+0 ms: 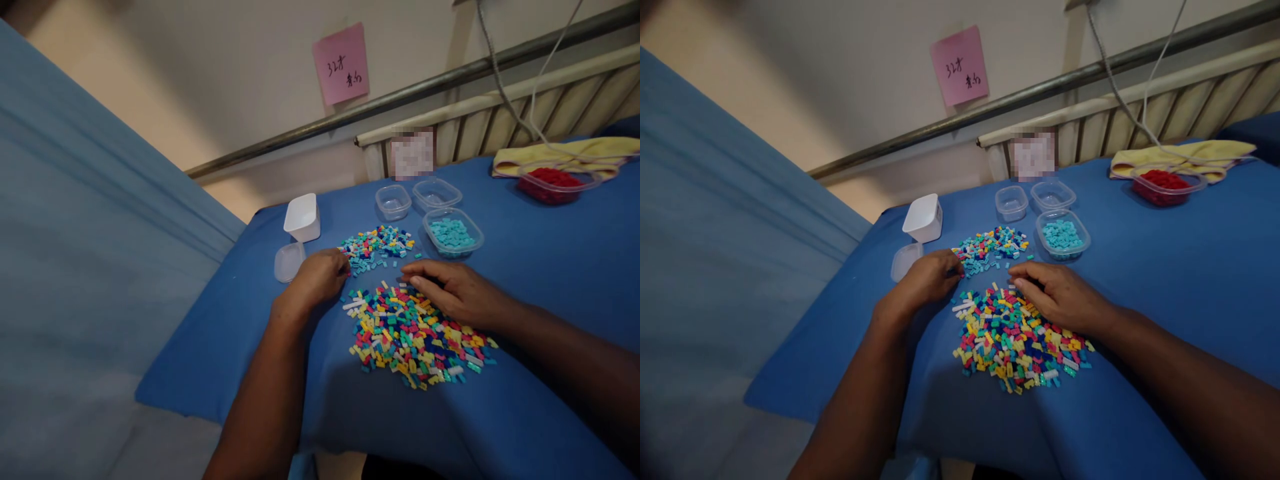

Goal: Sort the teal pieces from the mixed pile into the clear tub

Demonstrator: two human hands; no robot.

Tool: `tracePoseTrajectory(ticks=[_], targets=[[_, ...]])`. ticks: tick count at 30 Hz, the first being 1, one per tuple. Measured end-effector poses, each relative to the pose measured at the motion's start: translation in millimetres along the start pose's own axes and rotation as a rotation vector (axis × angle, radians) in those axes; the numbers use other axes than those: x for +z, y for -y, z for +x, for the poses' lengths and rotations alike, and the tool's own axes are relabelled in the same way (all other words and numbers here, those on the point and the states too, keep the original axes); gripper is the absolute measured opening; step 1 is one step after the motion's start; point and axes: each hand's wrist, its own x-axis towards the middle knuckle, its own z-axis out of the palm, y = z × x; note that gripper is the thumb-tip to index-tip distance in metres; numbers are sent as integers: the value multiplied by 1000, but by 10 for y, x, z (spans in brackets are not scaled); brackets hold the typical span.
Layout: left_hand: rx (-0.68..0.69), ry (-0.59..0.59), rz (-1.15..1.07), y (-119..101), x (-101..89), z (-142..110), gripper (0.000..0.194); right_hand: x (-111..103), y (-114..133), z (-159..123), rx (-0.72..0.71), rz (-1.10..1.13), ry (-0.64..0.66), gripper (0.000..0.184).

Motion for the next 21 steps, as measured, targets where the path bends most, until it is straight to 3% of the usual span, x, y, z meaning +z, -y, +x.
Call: tracePoseTrajectory(ticks=[9, 13, 15, 18, 21], targets=[[38, 11, -113, 30, 42, 8, 14, -3, -15, 6, 3, -9, 15, 29], [-19, 15, -148, 35, -30, -30, 12, -2, -14, 11, -5, -20, 16, 29], [-69, 8, -267, 4, -96, -82, 7, 3, -14, 15, -10, -20, 19, 29], [-102, 130, -556, -77, -166, -155, 16, 9, -13, 19, -12, -5, 14, 28], [-76, 217, -594, -137, -161, -160, 21, 7, -12, 21, -9, -2, 16, 28]])
